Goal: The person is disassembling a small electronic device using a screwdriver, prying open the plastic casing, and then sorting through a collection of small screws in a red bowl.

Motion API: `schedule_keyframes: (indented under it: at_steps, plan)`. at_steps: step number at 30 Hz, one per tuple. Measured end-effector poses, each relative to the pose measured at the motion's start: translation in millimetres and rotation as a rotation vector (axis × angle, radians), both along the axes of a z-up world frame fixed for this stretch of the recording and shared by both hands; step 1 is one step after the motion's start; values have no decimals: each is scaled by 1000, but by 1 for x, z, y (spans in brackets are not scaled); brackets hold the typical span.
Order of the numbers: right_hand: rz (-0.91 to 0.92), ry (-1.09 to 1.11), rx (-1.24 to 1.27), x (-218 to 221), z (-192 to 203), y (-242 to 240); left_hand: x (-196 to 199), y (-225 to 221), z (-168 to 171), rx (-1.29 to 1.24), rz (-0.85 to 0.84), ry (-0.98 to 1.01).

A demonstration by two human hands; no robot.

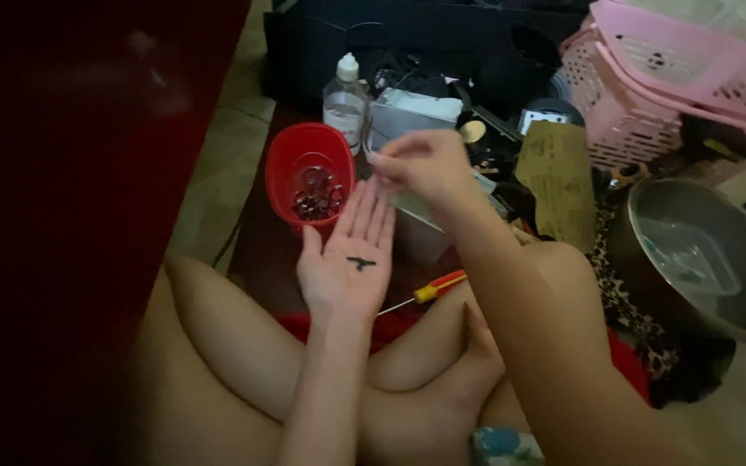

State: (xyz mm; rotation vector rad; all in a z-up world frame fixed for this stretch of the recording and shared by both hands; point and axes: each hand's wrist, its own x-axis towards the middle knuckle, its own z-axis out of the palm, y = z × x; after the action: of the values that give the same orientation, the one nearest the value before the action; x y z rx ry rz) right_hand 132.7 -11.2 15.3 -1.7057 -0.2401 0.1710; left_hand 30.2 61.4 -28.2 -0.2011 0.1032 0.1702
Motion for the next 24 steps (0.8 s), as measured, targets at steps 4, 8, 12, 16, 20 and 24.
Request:
schedule_keyframes:
  at_steps: [4, 8, 12, 16, 20, 24]
  plan:
    - [49, -113, -84, 20, 6, 24, -3, 8, 7, -4, 84, -21]
    - [24, -477, -303, 10, 23, 1, -5, 7, 17, -31, 41, -114]
    - [69, -640, -282, -36, 35, -41, -8, -6, 30, -37, -2, -149]
    - [180, -603, -215, -71, 31, -66, -9, -16, 35, -50, -72, -199]
    - [267, -425, -141, -87, 14, -78, -11, -22, 37, -11, -102, -228]
    - [251, -408, -126, -98, 11, -77, -13, -24, 37, -11, -112, -271]
